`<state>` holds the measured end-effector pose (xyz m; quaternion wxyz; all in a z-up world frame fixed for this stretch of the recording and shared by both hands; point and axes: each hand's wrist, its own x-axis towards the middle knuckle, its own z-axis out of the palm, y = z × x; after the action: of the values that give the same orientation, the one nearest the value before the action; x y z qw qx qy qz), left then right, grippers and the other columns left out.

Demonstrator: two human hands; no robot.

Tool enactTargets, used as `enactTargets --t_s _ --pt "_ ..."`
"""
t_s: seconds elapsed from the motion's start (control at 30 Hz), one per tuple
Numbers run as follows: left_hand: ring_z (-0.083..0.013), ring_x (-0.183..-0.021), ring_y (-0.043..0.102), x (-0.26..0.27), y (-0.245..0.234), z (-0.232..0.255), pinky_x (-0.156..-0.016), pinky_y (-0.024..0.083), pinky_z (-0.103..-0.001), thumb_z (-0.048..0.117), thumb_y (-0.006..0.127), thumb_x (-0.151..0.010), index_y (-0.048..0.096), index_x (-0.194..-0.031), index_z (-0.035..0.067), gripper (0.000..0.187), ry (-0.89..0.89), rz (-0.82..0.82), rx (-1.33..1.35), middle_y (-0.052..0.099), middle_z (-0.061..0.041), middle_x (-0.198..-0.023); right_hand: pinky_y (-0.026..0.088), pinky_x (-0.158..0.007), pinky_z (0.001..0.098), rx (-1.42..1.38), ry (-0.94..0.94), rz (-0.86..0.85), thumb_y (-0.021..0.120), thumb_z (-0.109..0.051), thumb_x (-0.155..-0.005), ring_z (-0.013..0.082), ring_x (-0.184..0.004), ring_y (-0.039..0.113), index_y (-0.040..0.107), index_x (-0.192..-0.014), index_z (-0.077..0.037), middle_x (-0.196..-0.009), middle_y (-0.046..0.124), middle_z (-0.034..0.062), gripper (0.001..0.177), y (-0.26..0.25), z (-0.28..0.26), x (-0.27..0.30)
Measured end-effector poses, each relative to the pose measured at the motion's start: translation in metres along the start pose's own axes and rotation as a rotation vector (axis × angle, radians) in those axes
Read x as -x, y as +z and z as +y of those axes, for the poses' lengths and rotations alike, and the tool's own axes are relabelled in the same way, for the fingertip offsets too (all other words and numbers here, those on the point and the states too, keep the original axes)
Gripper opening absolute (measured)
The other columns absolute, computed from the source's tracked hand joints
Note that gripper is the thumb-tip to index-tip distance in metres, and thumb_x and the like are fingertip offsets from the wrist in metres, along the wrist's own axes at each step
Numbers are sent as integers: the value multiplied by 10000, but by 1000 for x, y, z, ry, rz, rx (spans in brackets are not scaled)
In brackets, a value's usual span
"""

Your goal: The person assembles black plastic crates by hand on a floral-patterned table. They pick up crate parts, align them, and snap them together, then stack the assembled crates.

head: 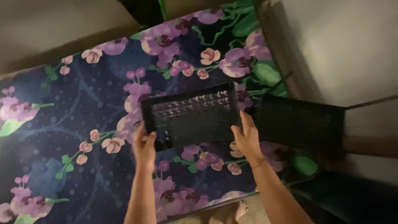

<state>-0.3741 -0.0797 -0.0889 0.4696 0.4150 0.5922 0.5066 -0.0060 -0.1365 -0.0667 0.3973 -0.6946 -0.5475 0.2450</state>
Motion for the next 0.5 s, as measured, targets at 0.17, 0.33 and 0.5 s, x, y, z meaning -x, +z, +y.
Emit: enactTargets --t_s 0.17,0.33,0.5 --pt "-212 -1249 582 1 -3 -77 -1004 451 -300 60 652 -964 458 -1552 29 620 -231 -51 93 572 -121 -1471 484 -1026 421 2 263 -138 627 -205 -941 361 -1265 604 494 -1487 -28 -1467 562 215 589 58 80 3" --pt "-206 -1336 576 -14 0 -141 -1075 430 -306 71 624 -960 380 -1578 67 665 -355 -96 -125 551 -106 -1532 520 -1025 389 -72 392 -190 612 -161 -888 310 -1232 676 567 -1483 -91 -1358 692 174 600 101 144 5" --pt "-220 -1441 484 -25 -2 -205 -1167 372 -334 64 629 -964 348 -1582 24 680 -314 -141 -99 480 -127 -1591 466 -1072 380 -126 340 -257 616 -125 -906 323 -1309 602 465 -1515 -25 -1430 605 216 634 135 203 12"
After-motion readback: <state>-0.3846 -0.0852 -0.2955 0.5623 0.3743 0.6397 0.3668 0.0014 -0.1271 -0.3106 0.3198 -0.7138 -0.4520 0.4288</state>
